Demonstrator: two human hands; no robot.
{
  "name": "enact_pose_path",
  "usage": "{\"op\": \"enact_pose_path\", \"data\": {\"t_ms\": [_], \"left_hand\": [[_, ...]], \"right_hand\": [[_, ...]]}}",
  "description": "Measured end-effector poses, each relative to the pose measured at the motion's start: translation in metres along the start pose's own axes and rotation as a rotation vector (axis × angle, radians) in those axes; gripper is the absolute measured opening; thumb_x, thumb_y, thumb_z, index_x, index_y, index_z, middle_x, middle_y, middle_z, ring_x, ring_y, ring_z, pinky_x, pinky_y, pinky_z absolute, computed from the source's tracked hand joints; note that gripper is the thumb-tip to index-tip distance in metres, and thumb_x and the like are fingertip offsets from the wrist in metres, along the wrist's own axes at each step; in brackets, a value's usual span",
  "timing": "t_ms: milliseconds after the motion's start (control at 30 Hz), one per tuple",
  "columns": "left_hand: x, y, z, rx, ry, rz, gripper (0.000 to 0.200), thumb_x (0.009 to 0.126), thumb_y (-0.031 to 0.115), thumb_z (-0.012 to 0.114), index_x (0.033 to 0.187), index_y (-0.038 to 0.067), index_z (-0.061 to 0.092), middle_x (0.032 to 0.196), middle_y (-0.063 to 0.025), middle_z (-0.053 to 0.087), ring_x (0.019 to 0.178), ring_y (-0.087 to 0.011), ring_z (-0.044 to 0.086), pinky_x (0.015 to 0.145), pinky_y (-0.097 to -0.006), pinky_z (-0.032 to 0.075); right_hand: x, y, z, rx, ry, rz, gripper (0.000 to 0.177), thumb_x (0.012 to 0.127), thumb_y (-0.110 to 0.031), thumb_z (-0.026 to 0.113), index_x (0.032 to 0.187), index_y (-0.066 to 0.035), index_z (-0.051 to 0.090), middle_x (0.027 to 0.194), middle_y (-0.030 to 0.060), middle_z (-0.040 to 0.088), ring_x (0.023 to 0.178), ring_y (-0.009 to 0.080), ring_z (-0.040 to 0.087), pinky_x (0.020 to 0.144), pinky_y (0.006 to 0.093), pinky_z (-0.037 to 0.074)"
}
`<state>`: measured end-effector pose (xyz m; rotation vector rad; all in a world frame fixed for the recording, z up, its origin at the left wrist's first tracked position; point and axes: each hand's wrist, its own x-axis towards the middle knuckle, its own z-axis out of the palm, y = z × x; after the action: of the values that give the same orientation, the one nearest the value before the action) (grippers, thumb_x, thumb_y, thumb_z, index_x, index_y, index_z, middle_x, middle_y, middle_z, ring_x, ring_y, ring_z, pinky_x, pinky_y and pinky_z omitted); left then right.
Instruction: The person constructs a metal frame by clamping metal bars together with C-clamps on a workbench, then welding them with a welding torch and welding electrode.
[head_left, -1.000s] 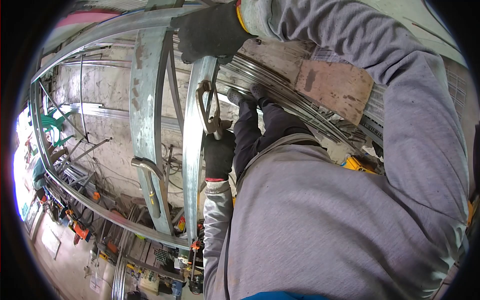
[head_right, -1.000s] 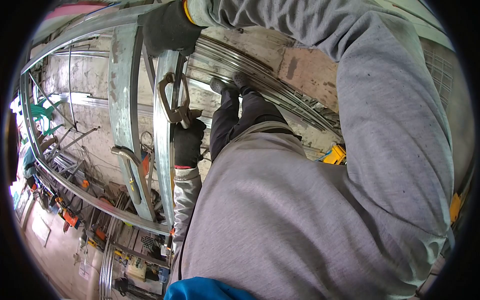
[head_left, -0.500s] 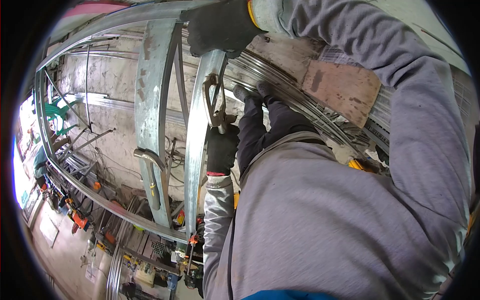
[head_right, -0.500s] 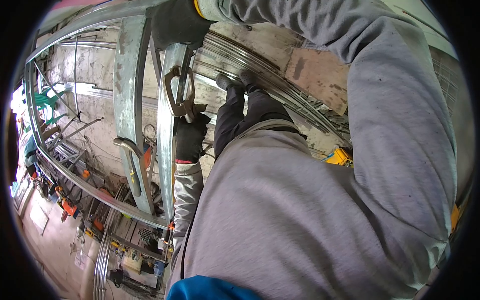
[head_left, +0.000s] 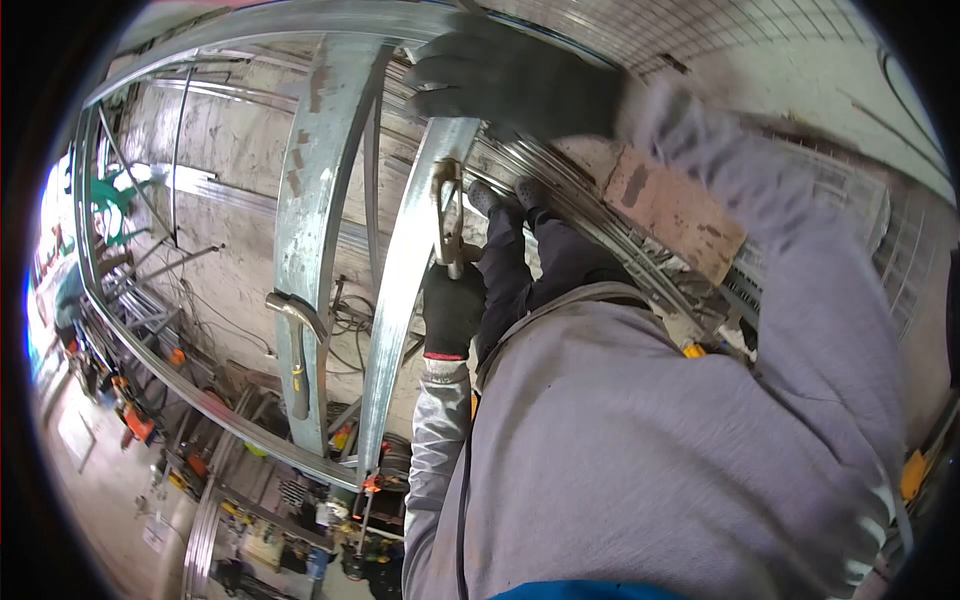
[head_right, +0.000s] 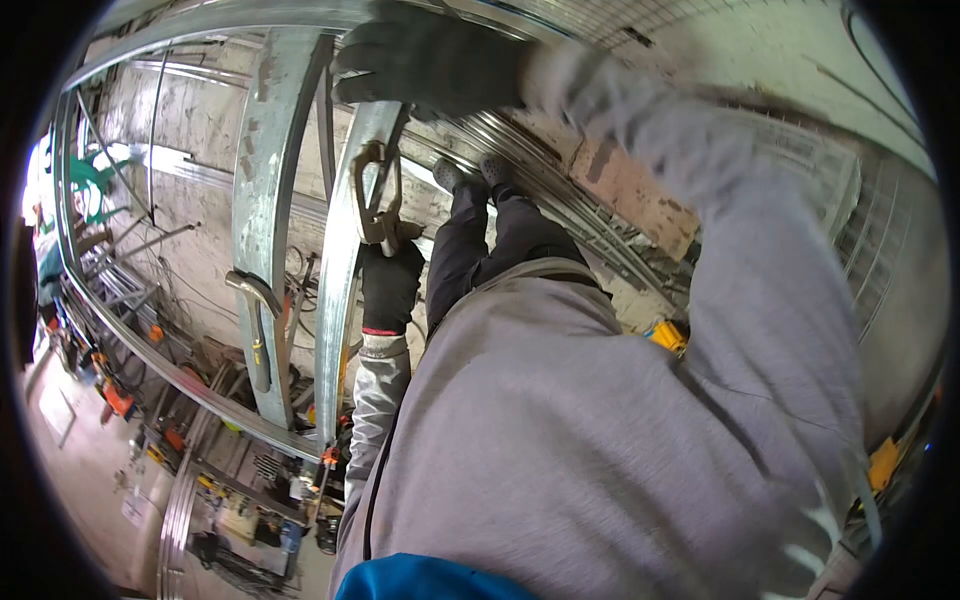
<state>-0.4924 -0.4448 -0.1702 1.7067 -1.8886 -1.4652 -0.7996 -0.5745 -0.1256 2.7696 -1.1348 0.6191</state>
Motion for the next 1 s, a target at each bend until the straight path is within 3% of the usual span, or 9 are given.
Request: {"op": "enact_pose_path", "data": {"t_ms": [33,100,200,300,567,667,767,800,1000], "left_hand": [[0.0,-0.002,0.0,-0.018,0.023,-0.007,0.021,0.096,0.007,0.059,0.111,0.003,0.074,0.085,-0.0141,0.073,0.074,-0.0245,0.071,0.07,-0.0396,0.055],[-0.002,-0.007,0.005,-0.054,0.057,0.016,0.021,0.095,0.005,0.059,0.111,0.003,0.073,0.089,-0.015,0.074,0.077,-0.0262,0.073,0.071,-0.0396,0.056],[-0.002,-0.009,0.002,-0.037,-0.004,0.004,0.021,0.093,0.0,0.061,0.112,0.002,0.071,0.1,-0.0125,0.074,0.092,-0.0295,0.072,0.086,-0.0414,0.056],[0.0,-0.014,0.005,0.192,-0.019,0.177,0.027,0.089,-0.003,0.061,0.113,0.003,0.071,0.103,-0.0133,0.076,0.096,-0.0307,0.073,0.087,-0.0414,0.056],[-0.001,-0.019,0.008,-0.145,-0.016,-0.052,0.022,0.095,0.001,0.061,0.113,0.001,0.071,0.103,-0.0126,0.077,0.095,-0.025,0.074,0.085,-0.0392,0.056],[-0.002,-0.023,0.008,-0.087,-0.022,-0.052,0.023,0.096,0.001,0.063,0.117,0.0,0.07,0.098,-0.0114,0.074,0.085,-0.024,0.072,0.079,-0.0381,0.056],[-0.003,-0.047,0.016,-0.221,-0.023,-0.042,0.021,0.098,0.002,0.063,0.117,0.0,0.07,0.1,-0.0104,0.074,0.083,-0.0226,0.071,0.076,-0.0374,0.056],[-0.002,-0.04,0.013,-0.046,0.007,0.185,0.018,0.102,0.005,0.061,0.118,-0.001,0.068,0.101,-0.0098,0.072,0.082,-0.0205,0.07,0.075,-0.037,0.055],[0.001,-0.059,0.016,0.176,-0.075,0.283,0.021,0.107,0.013,0.055,0.123,0.0,0.062,0.098,-0.0079,0.068,0.085,-0.0238,0.069,0.07,-0.0356,0.052]], "right_hand": [[-0.017,-0.013,0.005,0.102,0.086,0.124,0.073,0.082,-0.017,0.087,0.147,-0.009,0.058,0.159,0.0189,0.049,0.145,0.0403,0.05,0.123,0.0522,0.04],[-0.04,-0.058,0.014,0.415,0.513,0.588,0.066,0.09,-0.004,0.075,0.152,-0.002,0.053,0.153,0.0209,0.054,0.141,0.0387,0.054,0.121,0.0504,0.043],[-0.071,-0.112,0.021,0.634,0.341,1.071,0.058,0.091,0.0,0.07,0.147,0.004,0.054,0.138,0.0247,0.062,0.134,0.0377,0.06,0.117,0.0478,0.048],[-0.069,-0.127,0.021,0.535,0.159,0.771,0.045,0.093,-0.005,0.073,0.136,0.004,0.062,0.121,0.0241,0.07,0.116,0.0422,0.068,0.108,0.0483,0.053],[0.007,-0.115,-0.02,0.55,0.273,0.889,0.037,0.092,-0.004,0.067,0.128,0.005,0.066,0.123,0.0252,0.068,0.109,0.0415,0.069,0.093,0.0478,0.056],[0.007,-0.115,-0.004,0.531,0.29,0.957,0.024,0.096,0.0,0.064,0.12,0.002,0.068,0.1,0.0133,0.066,0.081,0.0306,0.065,0.074,0.037,0.055],[0.014,-0.116,0.01,0.833,0.382,1.2,0.026,0.096,0.0,0.064,0.122,0.002,0.066,0.102,0.0135,0.063,0.081,0.0312,0.062,0.074,0.0385,0.054],[0.016,-0.115,0.017,0.934,0.423,1.279,0.027,0.096,0.001,0.064,0.123,0.002,0.065,0.103,0.0136,0.063,0.081,0.0314,0.061,0.075,0.0391,0.053],[0.01,-0.101,0.077,0.438,0.492,1.172,0.061,0.088,0.009,0.056,0.147,-0.003,0.055,0.116,0.0243,0.062,0.104,0.0439,0.063,0.09,0.0484,0.053]]}}
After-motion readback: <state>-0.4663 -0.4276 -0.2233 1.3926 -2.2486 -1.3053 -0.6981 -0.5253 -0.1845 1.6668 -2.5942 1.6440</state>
